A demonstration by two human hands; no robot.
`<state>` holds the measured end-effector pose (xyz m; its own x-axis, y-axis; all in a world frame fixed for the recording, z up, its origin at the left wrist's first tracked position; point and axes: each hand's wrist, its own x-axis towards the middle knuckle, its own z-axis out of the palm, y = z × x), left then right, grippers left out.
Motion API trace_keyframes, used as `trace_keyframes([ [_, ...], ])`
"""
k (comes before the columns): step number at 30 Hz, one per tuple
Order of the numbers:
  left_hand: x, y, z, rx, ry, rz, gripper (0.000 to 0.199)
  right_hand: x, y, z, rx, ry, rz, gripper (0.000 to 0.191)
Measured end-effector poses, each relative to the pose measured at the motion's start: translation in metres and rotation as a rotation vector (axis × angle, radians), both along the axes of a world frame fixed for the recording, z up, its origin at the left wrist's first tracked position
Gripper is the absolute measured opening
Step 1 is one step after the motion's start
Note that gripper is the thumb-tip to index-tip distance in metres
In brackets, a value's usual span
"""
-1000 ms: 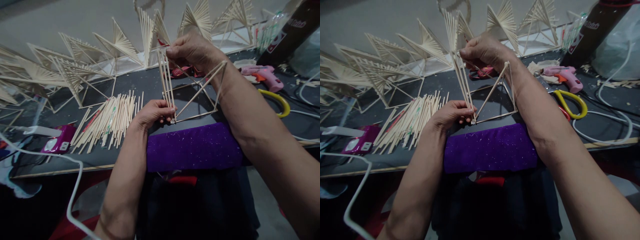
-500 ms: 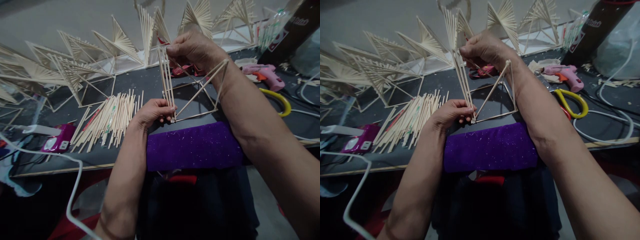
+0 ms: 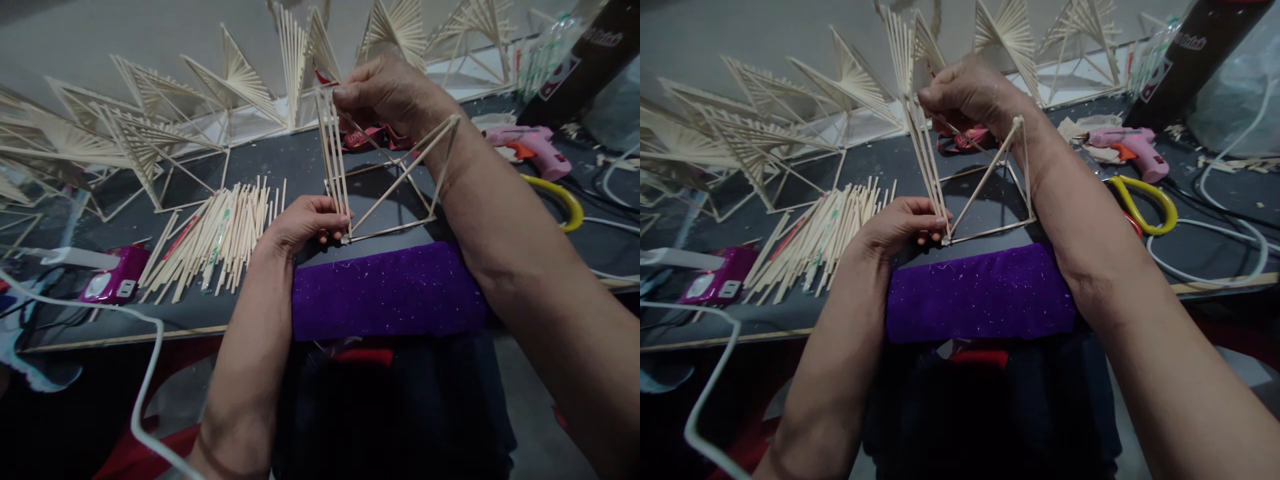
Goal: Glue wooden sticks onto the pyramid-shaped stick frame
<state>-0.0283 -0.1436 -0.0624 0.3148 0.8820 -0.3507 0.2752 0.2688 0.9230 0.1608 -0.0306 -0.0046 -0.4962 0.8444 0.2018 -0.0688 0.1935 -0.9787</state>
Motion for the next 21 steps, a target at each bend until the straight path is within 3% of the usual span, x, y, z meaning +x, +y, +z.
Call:
trace_keyframes([
  [21,0.0015,-0.0004,0.0014,0.001,0.009,-0.014,0.019,0.0001,0.0028,-0.0013,0.014,-0.006,0.010,0.021],
])
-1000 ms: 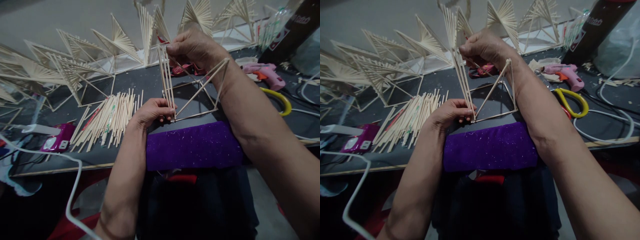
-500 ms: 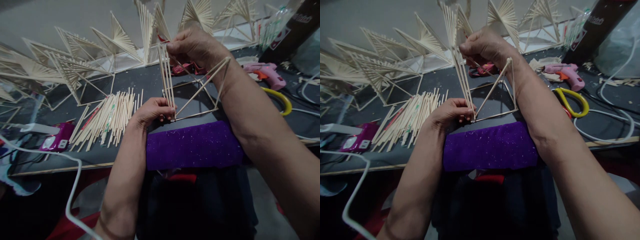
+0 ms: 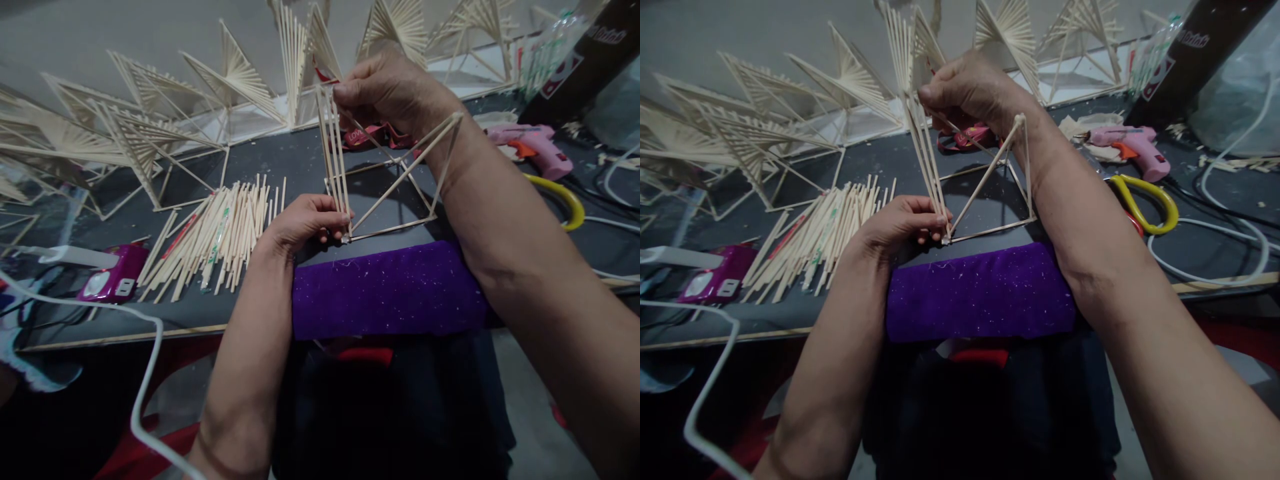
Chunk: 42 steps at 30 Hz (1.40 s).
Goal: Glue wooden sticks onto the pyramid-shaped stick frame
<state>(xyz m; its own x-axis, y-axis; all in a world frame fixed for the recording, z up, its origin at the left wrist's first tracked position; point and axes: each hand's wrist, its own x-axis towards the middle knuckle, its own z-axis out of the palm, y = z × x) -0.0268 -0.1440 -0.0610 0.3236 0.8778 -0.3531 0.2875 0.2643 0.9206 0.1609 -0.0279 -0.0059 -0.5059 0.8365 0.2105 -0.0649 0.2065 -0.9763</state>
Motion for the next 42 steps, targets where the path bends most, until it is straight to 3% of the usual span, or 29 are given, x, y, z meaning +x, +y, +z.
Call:
trace_keyframes([
  [14,-0.0012,0.0003,-0.0006,0.013,-0.007,-0.016,0.025,0.0003,-0.0020,0.0019,-0.018,-0.005,0.004,0.019],
  [42,-0.0001,0.0003,0.0001,-0.015,-0.020,-0.002,0.015,-0.0003,-0.0051,0.0013,-0.066,0.047,0.028,0.020],
])
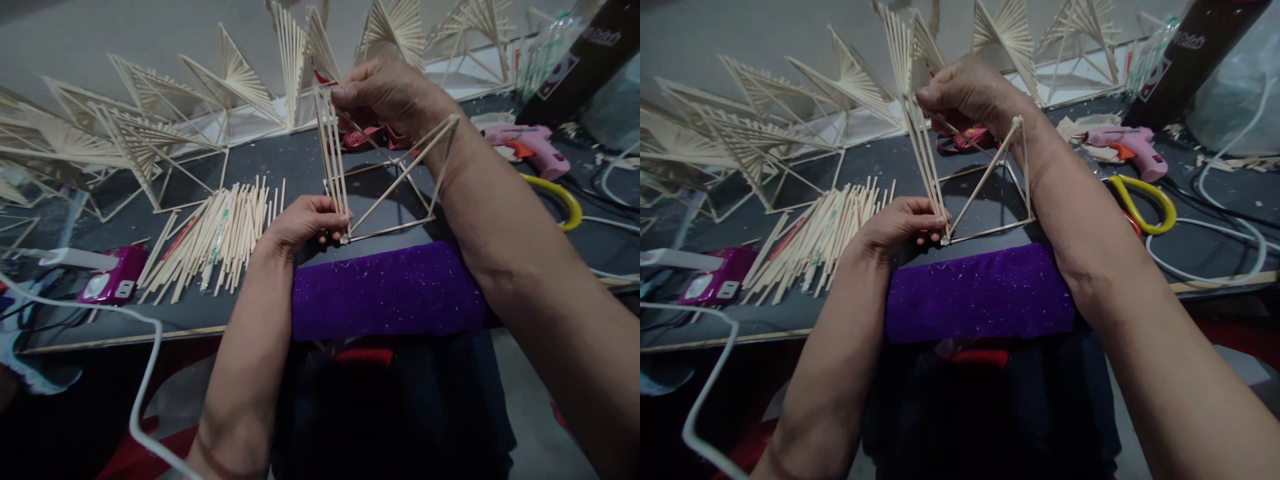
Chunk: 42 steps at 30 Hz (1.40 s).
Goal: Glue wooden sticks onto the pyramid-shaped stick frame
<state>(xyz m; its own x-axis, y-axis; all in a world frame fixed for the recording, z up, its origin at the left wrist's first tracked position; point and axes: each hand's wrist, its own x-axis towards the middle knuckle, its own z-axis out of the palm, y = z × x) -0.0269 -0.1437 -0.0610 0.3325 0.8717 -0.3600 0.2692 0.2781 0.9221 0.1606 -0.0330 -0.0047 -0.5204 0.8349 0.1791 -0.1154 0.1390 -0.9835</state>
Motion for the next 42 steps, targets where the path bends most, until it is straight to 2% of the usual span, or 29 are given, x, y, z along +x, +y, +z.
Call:
trace_keyframes([
  [13,0.000,0.000,-0.001,0.009,0.004,0.013,0.023,0.002,0.007,-0.004,0.053,-0.020,0.035,0.020],
  [26,0.000,0.000,-0.001,0.011,0.006,0.005,0.019,0.000,0.005,-0.002,0.013,-0.002,0.013,0.017],
  [34,0.001,-0.002,-0.001,0.022,-0.026,0.010,0.017,0.002,0.007,-0.003,0.077,-0.052,0.016,0.019],
  [38,0.001,-0.001,-0.001,0.011,-0.022,0.019,0.013,0.003,0.003,-0.003,0.014,0.010,0.056,0.020],
  [42,0.001,-0.001,-0.001,0.009,-0.018,0.015,0.012,-0.001,-0.002,0.001,-0.011,-0.009,0.004,0.020],
])
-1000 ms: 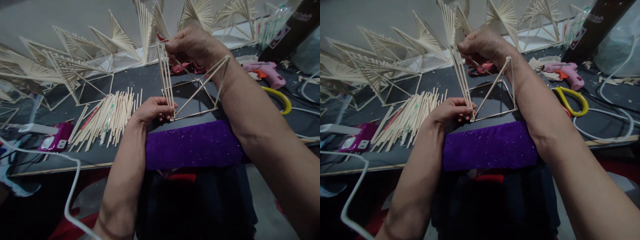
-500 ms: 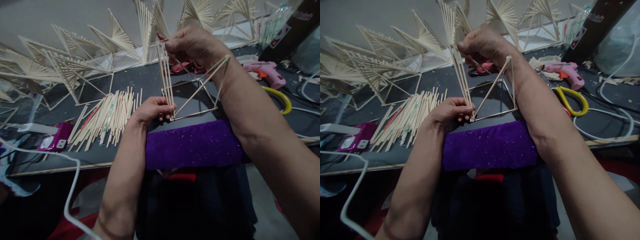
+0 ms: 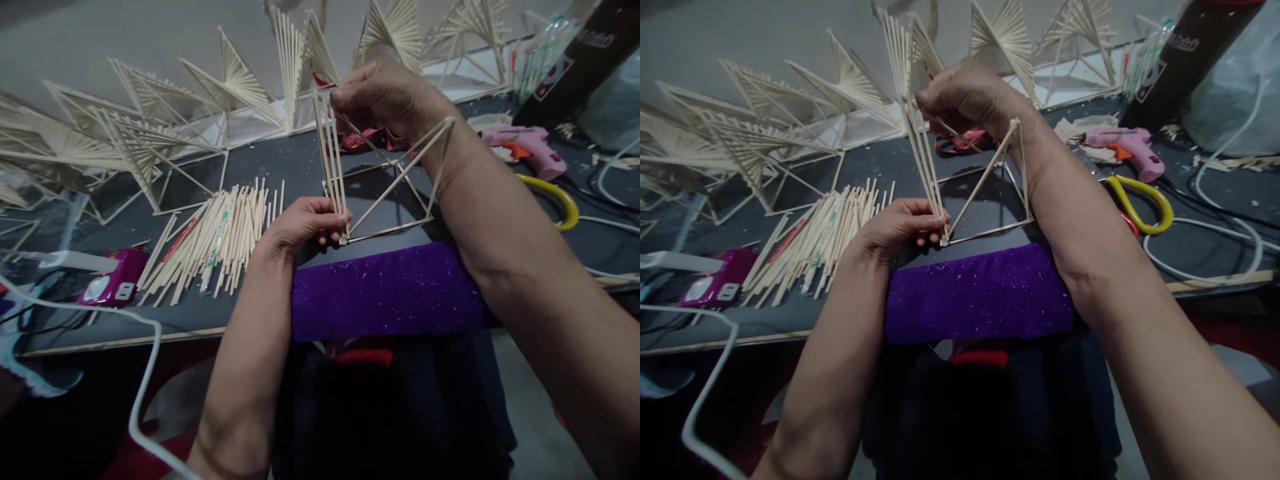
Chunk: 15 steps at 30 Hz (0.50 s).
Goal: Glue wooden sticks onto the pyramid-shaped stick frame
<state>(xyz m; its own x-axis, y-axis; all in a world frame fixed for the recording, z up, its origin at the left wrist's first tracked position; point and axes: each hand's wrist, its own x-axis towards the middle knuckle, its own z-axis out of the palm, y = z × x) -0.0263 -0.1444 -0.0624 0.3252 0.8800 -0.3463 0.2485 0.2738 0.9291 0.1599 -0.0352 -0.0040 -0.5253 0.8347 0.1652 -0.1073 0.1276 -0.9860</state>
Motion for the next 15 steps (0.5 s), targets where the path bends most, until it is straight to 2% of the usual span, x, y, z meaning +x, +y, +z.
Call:
trace_keyframes([
  [4,-0.0003,0.0005,0.0002,0.004,0.010,-0.008,0.014,-0.0049,-0.0014,0.0008,-0.072,0.064,-0.072,0.017],
  [7,-0.0002,0.0005,0.0006,0.004,0.014,-0.008,0.014,-0.0057,-0.0001,-0.0004,-0.107,0.099,-0.064,0.020],
  [12,0.0003,0.0002,0.0011,0.010,0.012,-0.008,0.014,-0.0017,0.0033,-0.0020,0.021,0.020,-0.008,0.025],
  [15,0.0004,0.0001,0.0010,0.008,0.015,-0.008,0.014,-0.0001,0.0055,-0.0035,0.025,0.043,0.019,0.024],
])
